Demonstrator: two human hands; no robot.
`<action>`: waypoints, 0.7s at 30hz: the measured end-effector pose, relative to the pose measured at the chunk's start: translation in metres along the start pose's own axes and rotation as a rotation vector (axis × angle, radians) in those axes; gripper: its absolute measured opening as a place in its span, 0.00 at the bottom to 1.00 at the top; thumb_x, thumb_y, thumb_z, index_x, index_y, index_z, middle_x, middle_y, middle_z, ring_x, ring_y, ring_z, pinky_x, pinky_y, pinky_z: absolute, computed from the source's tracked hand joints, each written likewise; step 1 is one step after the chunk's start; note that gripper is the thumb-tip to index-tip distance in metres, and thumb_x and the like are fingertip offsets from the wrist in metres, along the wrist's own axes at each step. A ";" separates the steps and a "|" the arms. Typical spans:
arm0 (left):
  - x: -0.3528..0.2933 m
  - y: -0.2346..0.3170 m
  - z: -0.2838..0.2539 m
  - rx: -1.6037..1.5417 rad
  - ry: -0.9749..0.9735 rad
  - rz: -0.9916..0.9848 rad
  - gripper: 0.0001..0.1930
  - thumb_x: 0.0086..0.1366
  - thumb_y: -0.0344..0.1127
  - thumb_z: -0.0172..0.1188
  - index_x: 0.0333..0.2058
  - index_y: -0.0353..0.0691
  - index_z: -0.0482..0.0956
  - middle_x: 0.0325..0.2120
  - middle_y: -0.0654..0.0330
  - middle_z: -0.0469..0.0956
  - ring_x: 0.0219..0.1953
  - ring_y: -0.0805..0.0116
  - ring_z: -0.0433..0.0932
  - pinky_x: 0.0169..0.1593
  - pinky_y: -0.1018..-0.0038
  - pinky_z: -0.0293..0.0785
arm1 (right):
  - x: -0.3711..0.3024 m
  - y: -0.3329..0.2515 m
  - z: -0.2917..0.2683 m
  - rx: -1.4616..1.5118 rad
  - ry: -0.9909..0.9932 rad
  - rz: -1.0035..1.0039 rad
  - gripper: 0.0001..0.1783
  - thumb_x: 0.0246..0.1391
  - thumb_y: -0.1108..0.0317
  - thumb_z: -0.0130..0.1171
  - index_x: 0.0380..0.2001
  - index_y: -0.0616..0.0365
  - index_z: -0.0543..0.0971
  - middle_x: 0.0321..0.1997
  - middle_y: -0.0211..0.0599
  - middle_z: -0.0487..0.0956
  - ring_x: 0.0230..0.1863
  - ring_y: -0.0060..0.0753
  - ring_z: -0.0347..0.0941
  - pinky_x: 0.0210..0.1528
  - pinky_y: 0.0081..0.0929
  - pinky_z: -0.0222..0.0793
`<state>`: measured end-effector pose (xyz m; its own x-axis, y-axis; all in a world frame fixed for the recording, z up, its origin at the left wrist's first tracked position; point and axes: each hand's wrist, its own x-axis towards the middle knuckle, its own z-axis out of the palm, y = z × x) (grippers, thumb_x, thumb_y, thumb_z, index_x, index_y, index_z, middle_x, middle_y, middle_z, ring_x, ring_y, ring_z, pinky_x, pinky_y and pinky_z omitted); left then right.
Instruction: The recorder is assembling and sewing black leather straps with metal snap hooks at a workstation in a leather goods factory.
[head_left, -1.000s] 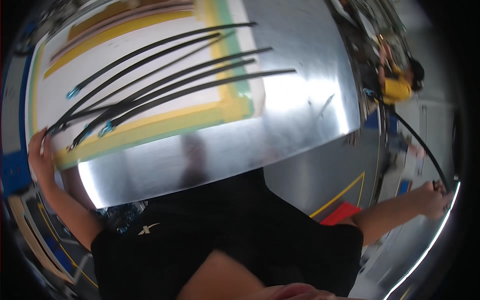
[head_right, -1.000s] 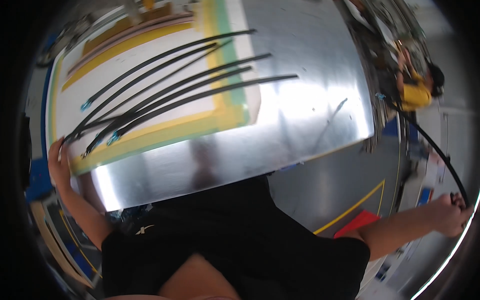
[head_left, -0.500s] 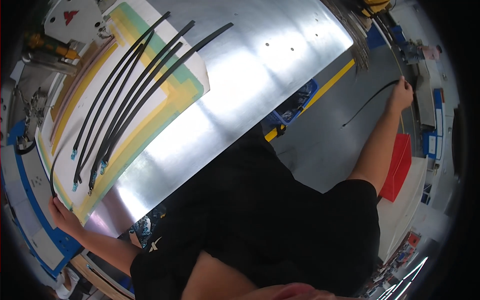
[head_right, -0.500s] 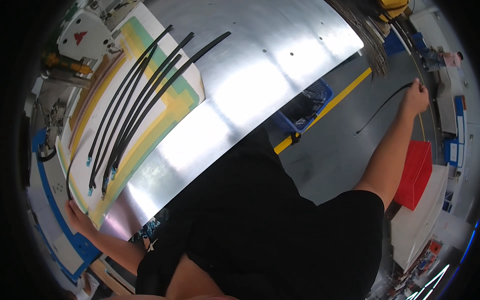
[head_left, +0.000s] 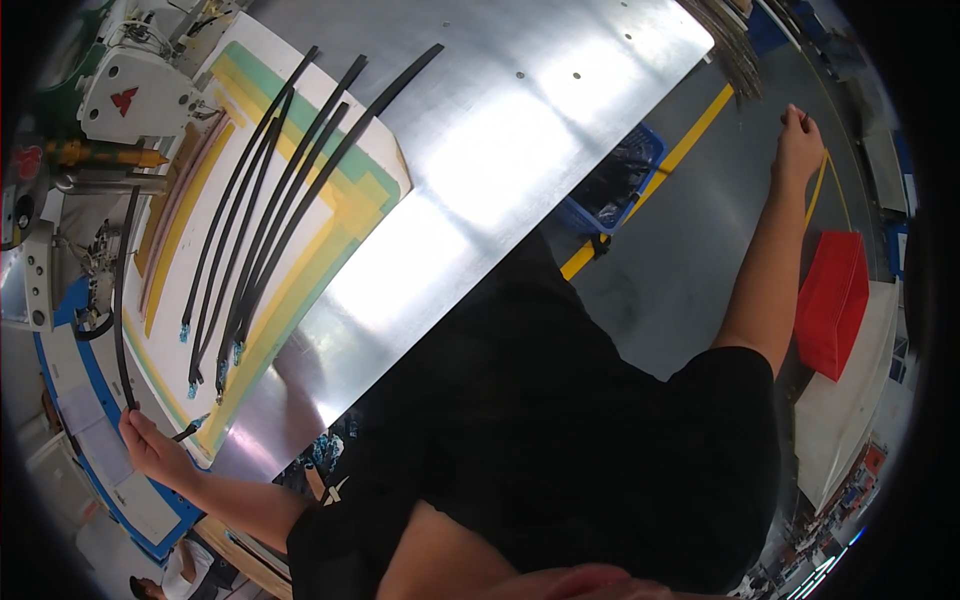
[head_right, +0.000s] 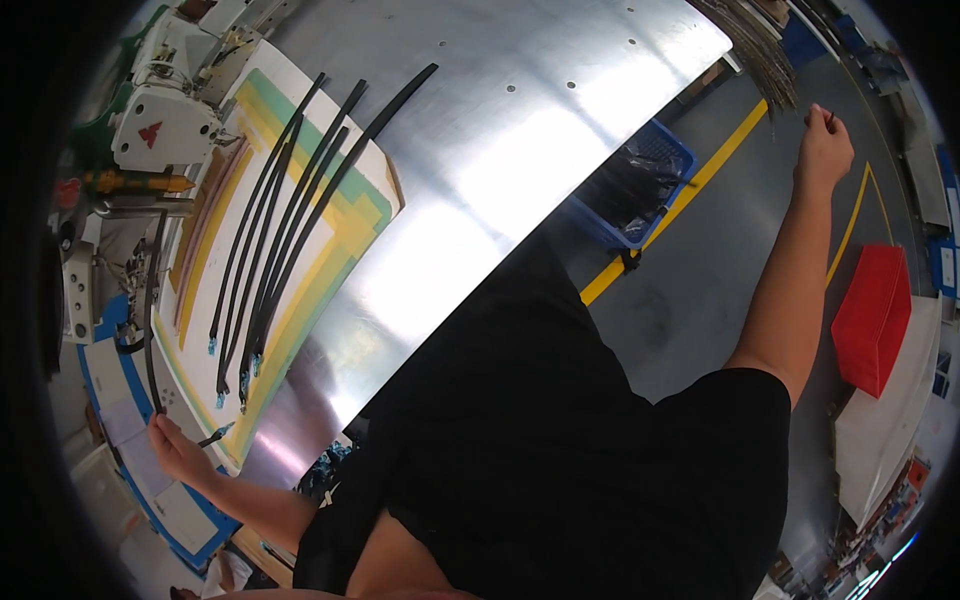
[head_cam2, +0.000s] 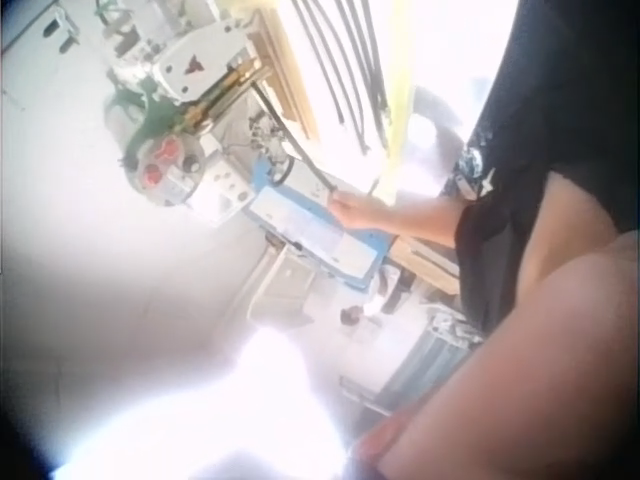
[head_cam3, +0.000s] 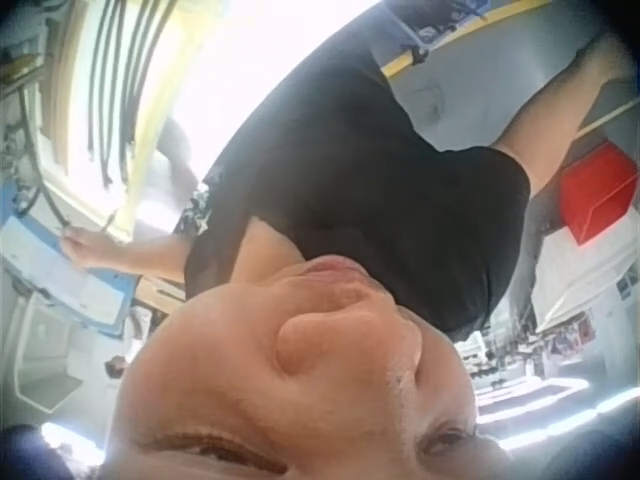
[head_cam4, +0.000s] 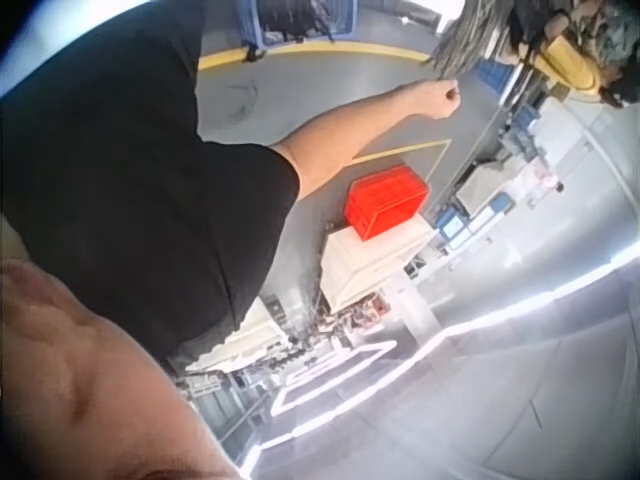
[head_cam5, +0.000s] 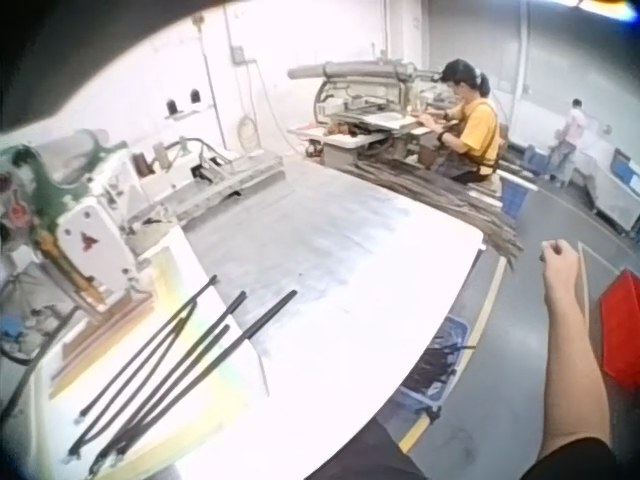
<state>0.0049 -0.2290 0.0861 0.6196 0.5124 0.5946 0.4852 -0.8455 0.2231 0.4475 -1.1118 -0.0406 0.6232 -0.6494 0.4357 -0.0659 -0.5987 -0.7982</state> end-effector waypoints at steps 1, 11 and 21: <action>0.001 0.008 0.001 -0.061 0.017 -0.012 0.17 0.81 0.41 0.52 0.50 0.31 0.80 0.36 0.58 0.83 0.35 0.72 0.76 0.41 0.75 0.73 | -0.013 -0.022 0.010 0.012 -0.004 0.004 0.18 0.61 0.58 0.67 0.43 0.65 0.87 0.39 0.36 0.87 0.41 0.25 0.81 0.49 0.25 0.74; 0.041 0.076 0.010 -0.061 -0.160 0.246 0.09 0.76 0.33 0.57 0.46 0.34 0.81 0.33 0.51 0.83 0.33 0.62 0.81 0.39 0.69 0.76 | -0.265 -0.305 0.053 0.336 -0.494 -0.575 0.09 0.62 0.68 0.68 0.43 0.59 0.86 0.33 0.24 0.82 0.29 0.11 0.68 0.33 0.16 0.66; 0.083 0.057 0.041 -0.175 -0.376 0.719 0.08 0.66 0.35 0.67 0.41 0.42 0.80 0.28 0.56 0.79 0.29 0.50 0.80 0.33 0.61 0.73 | -0.502 -0.479 0.136 0.584 -1.084 -1.271 0.15 0.51 0.75 0.68 0.43 0.49 0.84 0.37 0.30 0.83 0.33 0.34 0.82 0.33 0.31 0.76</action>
<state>0.1092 -0.2288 0.1167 0.9217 -0.1726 0.3475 -0.1922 -0.9811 0.0224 0.2725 -0.4351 0.0667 0.2676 0.7587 0.5940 0.9339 -0.0524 -0.3538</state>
